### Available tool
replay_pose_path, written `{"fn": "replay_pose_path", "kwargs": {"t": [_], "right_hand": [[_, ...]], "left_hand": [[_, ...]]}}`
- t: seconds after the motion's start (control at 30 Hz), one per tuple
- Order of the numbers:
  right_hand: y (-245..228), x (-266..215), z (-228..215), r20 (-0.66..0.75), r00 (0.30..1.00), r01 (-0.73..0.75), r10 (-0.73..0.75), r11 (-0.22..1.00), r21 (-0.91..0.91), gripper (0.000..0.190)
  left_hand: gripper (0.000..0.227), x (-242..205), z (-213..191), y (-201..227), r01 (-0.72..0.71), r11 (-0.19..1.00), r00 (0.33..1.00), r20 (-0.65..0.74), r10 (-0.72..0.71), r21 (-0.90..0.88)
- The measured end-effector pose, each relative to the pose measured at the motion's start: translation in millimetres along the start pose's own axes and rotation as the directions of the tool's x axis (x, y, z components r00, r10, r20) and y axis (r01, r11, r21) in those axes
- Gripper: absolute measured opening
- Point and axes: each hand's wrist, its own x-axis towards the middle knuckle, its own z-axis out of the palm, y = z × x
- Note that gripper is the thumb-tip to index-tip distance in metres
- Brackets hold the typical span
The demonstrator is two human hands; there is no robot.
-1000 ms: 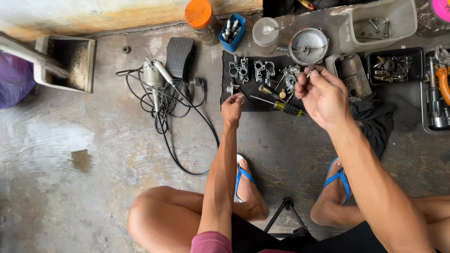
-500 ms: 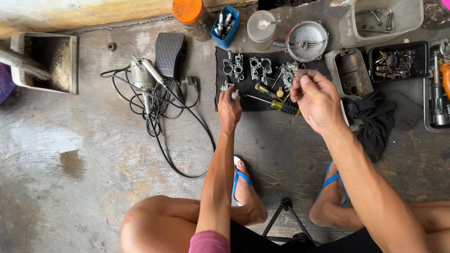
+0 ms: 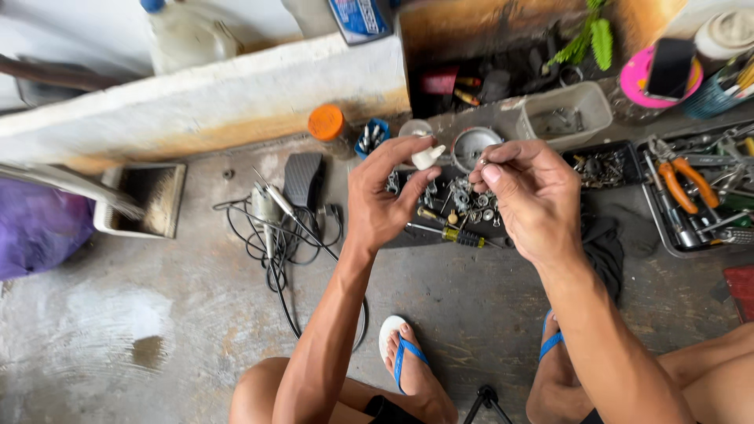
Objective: The person assembles small mechanical parts on the floor, using a screwdriver to tighten screws and attaching a white plastic component to a metal housing. They handle various small metal pieces and tools, organizing them on a black cloth.
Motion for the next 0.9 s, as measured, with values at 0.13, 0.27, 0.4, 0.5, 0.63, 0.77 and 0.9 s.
{"fn": "replay_pose_path", "kwargs": {"t": [0.13,0.27,0.4,0.5,0.63,0.77,0.9], "right_hand": [[-44.8,-11.5,33.3,-0.003,0.995,0.102,-0.102,0.995,-0.015,0.016],[-71.7,-18.6,52.9,0.006,0.983,0.181,-0.181,0.983,-0.027,0.014],[-81.8,-27.3,56.8,0.008,0.974,0.225,-0.225,0.973,-0.052,0.013],[-92.9,-34.8,62.5,0.005,0.969,0.247,-0.248,0.964,-0.1,0.014],[-100.1,-39.1,66.8,0.021,0.956,0.292,-0.292,0.945,-0.147,0.012],[-100.0,-38.7,62.9,0.031,0.949,0.316,-0.315,0.936,-0.153,0.011],[-99.3,-42.8,62.2,0.032,0.952,0.307,-0.306,0.941,-0.143,0.012]], "left_hand": [[0.039,2.1,0.1,33.0,0.026,0.979,1.0,-0.012,-0.029,-0.2],[0.036,0.3,4.4,52.2,0.032,0.92,0.999,-0.014,-0.041,-0.391],[0.032,-4.0,6.1,82.5,0.051,0.884,0.999,0.008,-0.054,-0.465],[0.032,-5.8,6.9,92.0,0.023,0.901,1.0,0.006,-0.023,-0.434],[0.033,-9.3,6.3,97.5,-0.041,0.919,0.999,-0.015,0.038,-0.392],[0.032,-13.5,-1.1,99.2,-0.103,0.96,0.995,-0.031,0.098,-0.261],[0.023,-18.5,8.5,102.1,0.018,0.866,0.999,0.038,0.001,-0.5]]}}
